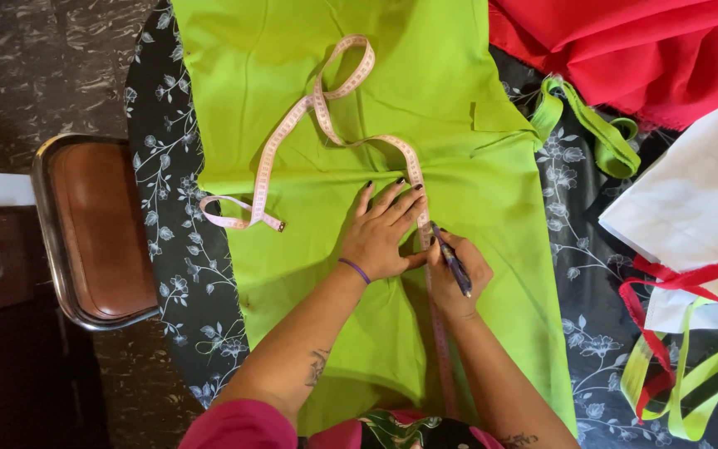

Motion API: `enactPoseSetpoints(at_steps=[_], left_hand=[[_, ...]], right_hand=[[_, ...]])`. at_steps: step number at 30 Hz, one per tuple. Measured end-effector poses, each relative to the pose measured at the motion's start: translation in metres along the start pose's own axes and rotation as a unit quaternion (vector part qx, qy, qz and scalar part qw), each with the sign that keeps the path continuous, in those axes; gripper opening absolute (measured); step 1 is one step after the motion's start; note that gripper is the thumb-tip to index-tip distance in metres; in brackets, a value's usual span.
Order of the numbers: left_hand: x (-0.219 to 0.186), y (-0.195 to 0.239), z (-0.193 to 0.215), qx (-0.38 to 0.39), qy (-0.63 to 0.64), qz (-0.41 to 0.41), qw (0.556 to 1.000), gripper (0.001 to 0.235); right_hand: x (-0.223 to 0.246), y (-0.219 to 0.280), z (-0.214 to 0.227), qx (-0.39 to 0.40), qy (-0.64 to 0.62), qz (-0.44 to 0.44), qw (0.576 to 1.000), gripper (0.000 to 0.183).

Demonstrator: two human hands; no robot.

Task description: The person cuts a piece of lime green fabric using scissors. They then use a measuring tape and a pen to mark measurements on the fabric. Finally, they use a yellow ruler to draw a straight line on the fabric.

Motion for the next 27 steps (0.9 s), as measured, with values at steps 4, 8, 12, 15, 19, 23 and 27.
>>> enactPoseSetpoints(at_steps=[4,8,12,15,19,23,27], left_hand=[[0.001,0.000,-0.003,0.003,-0.001,0.002,1.000,0.106],[0.000,0.001,0.000,-0.007,0.014,-0.004,1.000,0.103],[0.002,0.003,-0.001,-0.018,0.010,-0.017,1.000,0.102],[0.000,0.003,0.002,-0.030,0.015,-0.015,0.999,0.097],[0.000,0.003,0.002,-0.037,0.015,-0.015,0.999,0.095],[0.000,0.003,0.002,-0.045,0.024,-0.019,0.999,0.092],[0.001,0.003,-0.001,-0.041,0.024,-0.018,0.999,0.092]], right_hand=[[-0.006,0.004,-0.001,0.002,-0.005,0.001,1.000,0.013],[-0.011,0.011,-0.001,0.007,-0.004,0.014,1.000,0.014],[0.015,0.000,-0.007,0.057,-0.043,0.080,0.994,0.007],[0.020,-0.002,-0.006,0.070,-0.045,0.089,0.993,0.007],[0.019,-0.003,-0.007,0.083,-0.050,0.097,0.991,0.006],[0.028,-0.008,-0.007,0.096,-0.041,0.111,0.988,0.006],[0.038,-0.013,-0.006,0.095,-0.063,0.112,0.987,0.010]])
Point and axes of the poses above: each hand's wrist, its own y-axis away from the middle knuckle, its own z-axis out of the back of the hand, x = y × z, the point moved 7 cm from there along -y, towards the middle knuckle, and after that the axes turned 11 degrees about z, right-handed, at the moved point
